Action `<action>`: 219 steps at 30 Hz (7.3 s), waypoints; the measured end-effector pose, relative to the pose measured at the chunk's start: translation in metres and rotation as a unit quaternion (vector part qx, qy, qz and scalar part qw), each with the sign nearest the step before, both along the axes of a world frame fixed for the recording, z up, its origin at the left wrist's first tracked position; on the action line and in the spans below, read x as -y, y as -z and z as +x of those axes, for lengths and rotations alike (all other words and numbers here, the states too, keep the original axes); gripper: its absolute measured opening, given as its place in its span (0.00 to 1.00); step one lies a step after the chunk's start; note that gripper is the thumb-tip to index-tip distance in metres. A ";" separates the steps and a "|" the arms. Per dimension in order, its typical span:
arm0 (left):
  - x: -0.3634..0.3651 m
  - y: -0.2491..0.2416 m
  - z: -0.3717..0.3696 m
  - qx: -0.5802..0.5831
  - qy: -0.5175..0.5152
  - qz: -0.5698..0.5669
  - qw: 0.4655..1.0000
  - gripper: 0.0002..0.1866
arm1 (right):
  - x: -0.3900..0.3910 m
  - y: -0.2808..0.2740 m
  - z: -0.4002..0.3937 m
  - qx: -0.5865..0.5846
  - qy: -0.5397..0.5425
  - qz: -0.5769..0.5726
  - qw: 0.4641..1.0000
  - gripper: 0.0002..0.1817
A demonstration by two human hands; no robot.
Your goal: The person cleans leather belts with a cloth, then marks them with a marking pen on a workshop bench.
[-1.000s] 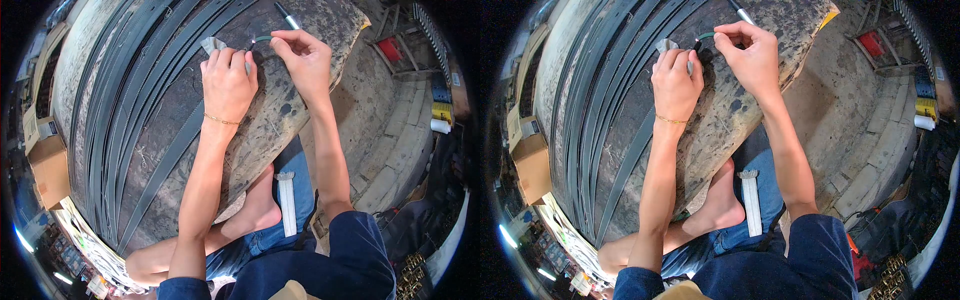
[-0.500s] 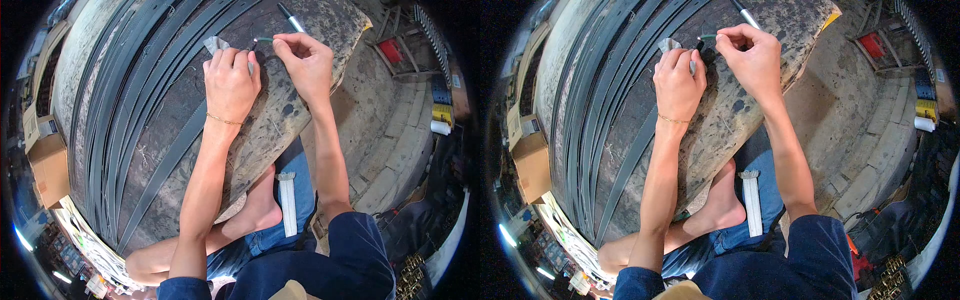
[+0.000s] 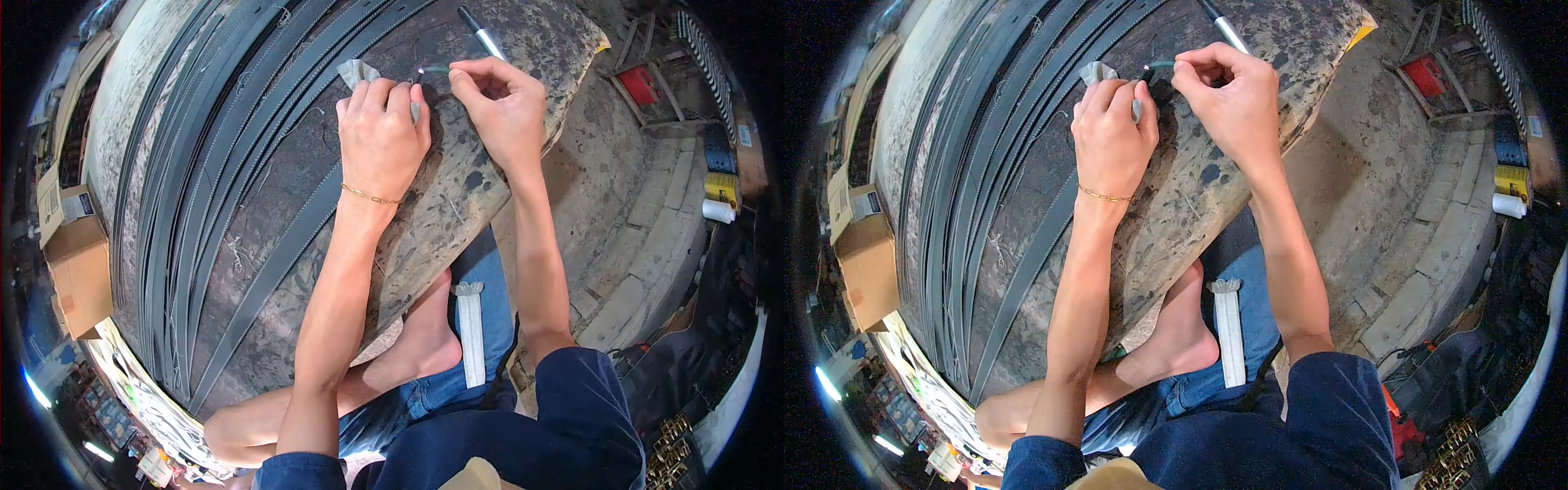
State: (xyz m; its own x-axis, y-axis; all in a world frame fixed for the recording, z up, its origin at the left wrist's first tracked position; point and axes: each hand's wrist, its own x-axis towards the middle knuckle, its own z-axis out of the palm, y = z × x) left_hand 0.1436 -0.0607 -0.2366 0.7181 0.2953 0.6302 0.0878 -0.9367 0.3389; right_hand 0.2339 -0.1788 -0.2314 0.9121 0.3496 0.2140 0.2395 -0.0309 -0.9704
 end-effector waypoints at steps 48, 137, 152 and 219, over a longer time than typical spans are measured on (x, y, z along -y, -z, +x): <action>-0.033 -0.044 -0.021 -0.126 0.127 -0.116 0.977 0.22 | 0.007 0.008 0.012 -0.043 0.111 0.263 0.957 0.05; -0.024 -0.010 0.005 0.122 -0.071 -0.038 0.989 0.06 | 0.054 -0.014 0.010 0.005 0.104 0.180 0.978 0.08; -0.020 -0.016 -0.010 -0.157 0.033 -0.034 0.987 0.18 | -0.004 0.006 0.014 -0.043 0.056 0.203 0.977 0.07; -0.056 -0.025 -0.031 0.092 0.113 -0.187 0.971 0.07 | -0.008 0.014 0.017 -0.029 0.068 0.165 0.984 0.07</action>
State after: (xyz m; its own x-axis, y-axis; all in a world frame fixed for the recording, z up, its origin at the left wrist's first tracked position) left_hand 0.1125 -0.0046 -0.2113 0.6763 0.3762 0.6333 -0.2002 -0.7335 0.6496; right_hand 0.2505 -0.1705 -0.2450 0.9599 0.1438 0.2407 0.1980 0.2599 -0.9451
